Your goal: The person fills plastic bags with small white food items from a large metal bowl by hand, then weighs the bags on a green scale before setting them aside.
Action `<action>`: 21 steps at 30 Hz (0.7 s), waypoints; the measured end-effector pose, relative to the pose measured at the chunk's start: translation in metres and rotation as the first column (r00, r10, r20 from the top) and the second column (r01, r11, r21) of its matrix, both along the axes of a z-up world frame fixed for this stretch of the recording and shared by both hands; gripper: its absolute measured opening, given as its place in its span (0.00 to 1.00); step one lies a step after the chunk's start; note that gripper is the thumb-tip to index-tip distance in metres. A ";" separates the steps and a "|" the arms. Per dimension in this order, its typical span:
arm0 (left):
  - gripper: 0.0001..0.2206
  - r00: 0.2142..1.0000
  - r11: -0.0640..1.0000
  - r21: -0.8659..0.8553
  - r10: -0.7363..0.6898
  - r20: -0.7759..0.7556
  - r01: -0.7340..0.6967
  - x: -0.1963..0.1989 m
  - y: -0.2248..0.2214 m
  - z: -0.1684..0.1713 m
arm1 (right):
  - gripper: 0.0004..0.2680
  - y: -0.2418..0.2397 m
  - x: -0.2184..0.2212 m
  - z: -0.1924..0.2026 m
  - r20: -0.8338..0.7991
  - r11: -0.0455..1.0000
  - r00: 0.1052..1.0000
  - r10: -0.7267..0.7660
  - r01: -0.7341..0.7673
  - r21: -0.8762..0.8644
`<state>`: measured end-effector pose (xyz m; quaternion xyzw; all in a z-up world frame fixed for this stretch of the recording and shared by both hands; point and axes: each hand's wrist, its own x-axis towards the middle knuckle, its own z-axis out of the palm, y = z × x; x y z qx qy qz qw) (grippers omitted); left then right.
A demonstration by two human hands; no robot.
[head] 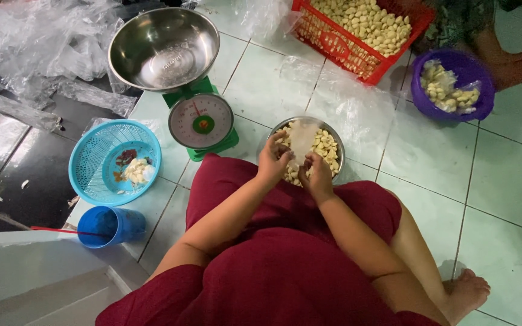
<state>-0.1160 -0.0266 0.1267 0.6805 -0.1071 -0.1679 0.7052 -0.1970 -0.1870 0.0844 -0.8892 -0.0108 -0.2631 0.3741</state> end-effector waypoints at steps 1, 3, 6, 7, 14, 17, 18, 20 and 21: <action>0.28 1.000 1.000 -0.002 -0.001 0.003 0.001 -0.002 0.000 0.004 | 0.13 -0.003 0.002 -0.003 0.003 1.000 1.000 -0.001 0.001 -0.002; 0.27 0.993 0.977 -0.202 -0.091 -0.074 0.074 -0.005 0.002 0.011 | 0.05 -0.007 0.005 -0.010 -0.209 0.964 0.967 -0.148 0.189 0.189; 0.25 0.974 0.958 -0.184 -0.228 -0.012 0.222 -0.004 0.003 -0.022 | 0.01 -0.012 0.008 0.007 -0.249 0.714 0.968 -0.026 0.192 0.673; 0.25 0.973 0.957 -0.183 -0.230 -0.013 0.224 -0.009 0.005 -0.020 | 0.01 -0.014 0.008 0.001 -0.250 0.712 0.968 -0.028 0.195 0.674; 0.31 0.931 0.942 0.201 -0.306 0.199 0.267 -0.017 0.006 -0.008 | 0.04 -0.020 0.013 -0.033 -0.171 0.112 0.935 0.310 0.143 0.983; 0.26 0.963 0.964 -0.062 -0.261 -0.066 0.257 -0.014 0.009 0.008 | 0.02 -0.019 0.009 -0.030 -0.212 0.213 0.894 0.395 0.135 0.968; 0.24 0.944 0.953 -0.207 -0.262 -0.202 0.220 -0.012 0.011 0.015 | 0.01 -0.017 0.008 -0.023 -0.243 0.299 0.870 0.430 0.117 0.947; 0.24 0.921 0.926 -0.258 -0.332 -0.202 0.277 -0.012 0.014 0.010 | 0.01 -0.014 0.005 -0.009 -0.234 0.251 0.881 0.411 0.137 0.958; 0.23 0.896 0.893 -0.308 -0.399 -0.197 0.330 -0.012 0.016 0.007 | 0.03 -0.012 0.004 -0.002 -0.225 0.202 0.892 0.392 0.156 0.967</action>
